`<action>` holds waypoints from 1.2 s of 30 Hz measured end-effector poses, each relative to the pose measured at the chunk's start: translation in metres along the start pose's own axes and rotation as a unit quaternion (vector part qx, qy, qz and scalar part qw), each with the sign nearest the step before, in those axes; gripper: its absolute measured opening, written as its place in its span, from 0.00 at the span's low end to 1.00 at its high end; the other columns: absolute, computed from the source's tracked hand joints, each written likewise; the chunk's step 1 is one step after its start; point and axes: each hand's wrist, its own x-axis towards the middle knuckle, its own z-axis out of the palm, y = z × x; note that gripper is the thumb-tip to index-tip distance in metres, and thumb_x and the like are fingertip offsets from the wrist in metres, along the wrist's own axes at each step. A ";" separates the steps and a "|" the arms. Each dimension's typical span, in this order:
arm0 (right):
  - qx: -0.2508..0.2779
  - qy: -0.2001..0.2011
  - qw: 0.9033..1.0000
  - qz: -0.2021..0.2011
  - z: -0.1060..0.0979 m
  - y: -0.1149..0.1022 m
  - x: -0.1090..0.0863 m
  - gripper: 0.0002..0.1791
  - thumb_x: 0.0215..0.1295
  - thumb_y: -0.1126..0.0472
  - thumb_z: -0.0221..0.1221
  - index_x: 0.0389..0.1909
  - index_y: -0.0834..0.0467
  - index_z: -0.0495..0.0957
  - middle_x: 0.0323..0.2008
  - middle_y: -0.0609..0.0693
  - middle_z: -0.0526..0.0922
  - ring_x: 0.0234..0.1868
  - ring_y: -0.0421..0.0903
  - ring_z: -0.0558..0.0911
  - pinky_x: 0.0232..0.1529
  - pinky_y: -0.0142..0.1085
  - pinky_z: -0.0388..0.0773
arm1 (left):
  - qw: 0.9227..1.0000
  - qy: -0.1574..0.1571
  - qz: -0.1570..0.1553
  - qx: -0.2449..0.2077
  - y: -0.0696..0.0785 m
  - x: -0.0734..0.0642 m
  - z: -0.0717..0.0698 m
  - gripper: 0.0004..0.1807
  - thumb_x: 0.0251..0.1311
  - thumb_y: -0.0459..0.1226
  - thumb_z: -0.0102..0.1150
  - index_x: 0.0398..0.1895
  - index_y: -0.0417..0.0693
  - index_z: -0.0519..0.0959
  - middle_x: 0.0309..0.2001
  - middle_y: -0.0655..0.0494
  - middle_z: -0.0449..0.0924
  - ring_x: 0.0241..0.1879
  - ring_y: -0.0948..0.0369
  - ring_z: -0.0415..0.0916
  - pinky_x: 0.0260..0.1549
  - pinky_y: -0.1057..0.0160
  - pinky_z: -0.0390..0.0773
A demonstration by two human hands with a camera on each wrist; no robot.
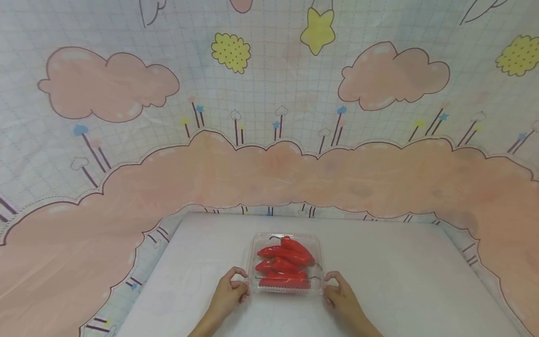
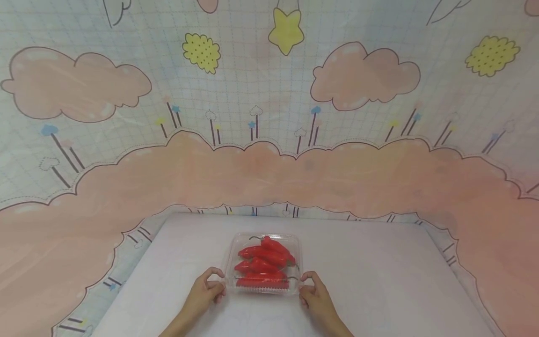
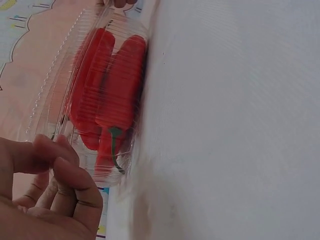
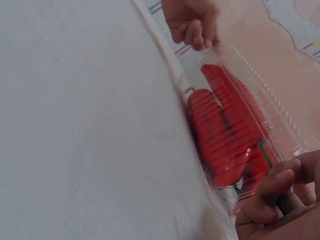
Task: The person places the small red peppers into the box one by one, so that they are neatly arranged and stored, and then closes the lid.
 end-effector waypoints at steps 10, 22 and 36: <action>0.015 0.006 1.000 -0.009 0.003 0.000 0.001 0.15 0.68 0.69 0.51 0.53 0.63 0.61 0.15 0.44 0.65 0.16 0.34 0.62 0.19 0.22 0.60 | 1.000 0.005 -0.002 -0.003 -0.001 0.000 0.001 0.13 0.60 0.25 0.51 0.48 0.35 0.68 0.19 0.54 0.77 0.15 0.65 0.67 0.15 0.73 0.68; 0.009 0.043 0.999 0.030 0.006 0.001 -0.001 0.20 0.71 0.61 0.51 0.59 0.65 0.60 0.20 0.45 0.73 0.21 0.38 0.71 0.23 0.28 0.70 | 1.000 0.021 -0.004 0.001 -0.002 -0.002 0.005 0.22 0.64 0.30 0.54 0.59 0.35 0.62 0.26 0.48 0.84 0.20 0.62 0.78 0.19 0.68 0.77; 0.083 -0.036 0.995 0.036 0.003 0.002 -0.004 0.27 0.76 0.54 0.48 0.64 0.68 0.54 0.39 0.59 0.88 0.39 0.48 0.88 0.36 0.35 0.84 | 0.997 -0.008 -0.033 -0.064 -0.009 -0.003 0.004 0.26 0.68 0.34 0.51 0.65 0.31 0.59 0.32 0.45 0.87 0.27 0.61 0.86 0.30 0.62 0.86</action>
